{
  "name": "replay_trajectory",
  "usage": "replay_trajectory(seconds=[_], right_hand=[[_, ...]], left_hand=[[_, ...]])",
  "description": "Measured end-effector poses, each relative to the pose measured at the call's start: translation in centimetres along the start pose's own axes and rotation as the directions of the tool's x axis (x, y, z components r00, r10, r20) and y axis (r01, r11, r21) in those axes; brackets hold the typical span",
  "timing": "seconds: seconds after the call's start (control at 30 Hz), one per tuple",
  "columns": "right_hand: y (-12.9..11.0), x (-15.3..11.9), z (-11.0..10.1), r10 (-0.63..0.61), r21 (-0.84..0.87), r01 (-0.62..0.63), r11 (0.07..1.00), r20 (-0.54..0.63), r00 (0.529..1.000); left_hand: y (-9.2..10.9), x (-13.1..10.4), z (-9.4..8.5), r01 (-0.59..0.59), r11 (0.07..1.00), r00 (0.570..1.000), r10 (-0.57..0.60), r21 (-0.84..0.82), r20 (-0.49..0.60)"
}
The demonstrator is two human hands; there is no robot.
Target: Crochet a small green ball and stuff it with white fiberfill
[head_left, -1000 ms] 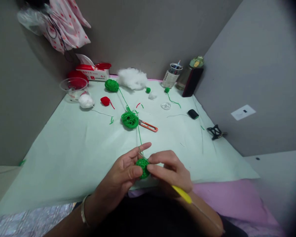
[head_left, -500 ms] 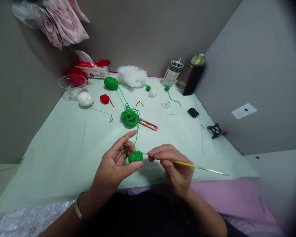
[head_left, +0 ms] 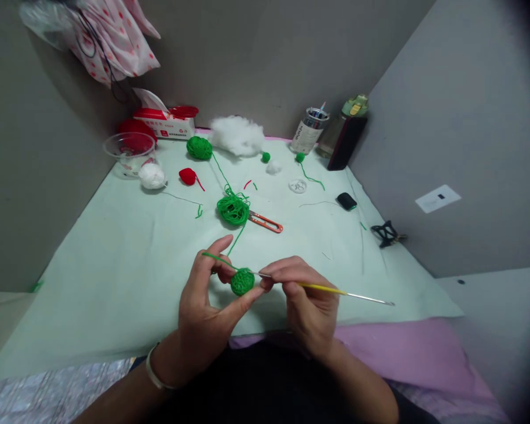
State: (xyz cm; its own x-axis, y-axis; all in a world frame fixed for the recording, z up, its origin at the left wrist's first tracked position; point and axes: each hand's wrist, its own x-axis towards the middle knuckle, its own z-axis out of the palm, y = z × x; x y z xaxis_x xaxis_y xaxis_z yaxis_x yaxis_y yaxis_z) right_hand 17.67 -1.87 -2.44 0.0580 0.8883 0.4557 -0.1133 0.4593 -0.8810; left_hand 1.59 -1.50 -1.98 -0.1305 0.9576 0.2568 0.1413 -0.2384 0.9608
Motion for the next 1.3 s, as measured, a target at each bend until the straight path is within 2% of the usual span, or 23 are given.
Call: replay_trajectory(seconds=[0.13, 0.27, 0.37, 0.47, 0.67, 0.77, 0.9, 1.07, 1.2, 1.3], right_hand=[[0.0, 0.0, -0.2, -0.009, -0.059, 0.009, 0.998, 0.005, 1.0], [-0.1, 0.6, -0.6, 0.031, 0.038, -0.03, 0.999, -0.021, 0.999], [-0.2, 1.3, -0.6, 0.076, 0.174, -0.071, 0.982, -0.024, 0.997], [-0.2, 1.8, -0.6, 0.131, 0.258, -0.119, 0.959, -0.031, 0.991], [-0.5, 2.1, -0.8, 0.227, 0.241, -0.216, 0.946, -0.016, 0.974], [-0.6, 2.0, -0.8, 0.244, 0.257, -0.245, 0.935, 0.037, 0.969], [-0.5, 1.7, -0.6, 0.225, 0.296, -0.23, 0.927, 0.054, 0.973], [-0.1, 1.1, -0.4, 0.077, 0.096, -0.074, 0.993, -0.026, 0.997], [0.0, 0.8, -0.3, 0.016, -0.048, -0.013, 0.999, 0.053, 0.998], [0.0, 0.7, -0.2, -0.018, -0.043, 0.019, 0.999, 0.029, 0.999]], left_hand=[[0.6, 0.5, -0.1, 0.221, 0.96, 0.974, -0.207, -0.173, 0.093], [0.9, 1.3, -0.6, 0.424, 0.828, 0.901, -0.343, -0.368, 0.266], [1.0, 1.6, -1.0, 0.53, 0.729, 0.837, -0.369, -0.433, 0.404], [1.0, 1.8, -1.2, 0.603, 0.657, 0.782, -0.377, -0.452, 0.496], [1.1, 1.9, -1.3, 0.679, 0.578, 0.72, -0.408, -0.452, 0.561], [1.1, 1.9, -1.2, 0.684, 0.569, 0.716, -0.404, -0.457, 0.569], [0.8, 1.6, -1.2, 0.622, 0.66, 0.75, -0.35, -0.42, 0.561], [0.3, 1.2, -1.3, 0.576, 0.732, 0.771, -0.336, -0.365, 0.541], [0.1, 1.2, -1.4, 0.549, 0.761, 0.795, -0.347, -0.345, 0.498], [0.0, 1.3, -1.3, 0.505, 0.802, 0.82, -0.331, -0.319, 0.466]])
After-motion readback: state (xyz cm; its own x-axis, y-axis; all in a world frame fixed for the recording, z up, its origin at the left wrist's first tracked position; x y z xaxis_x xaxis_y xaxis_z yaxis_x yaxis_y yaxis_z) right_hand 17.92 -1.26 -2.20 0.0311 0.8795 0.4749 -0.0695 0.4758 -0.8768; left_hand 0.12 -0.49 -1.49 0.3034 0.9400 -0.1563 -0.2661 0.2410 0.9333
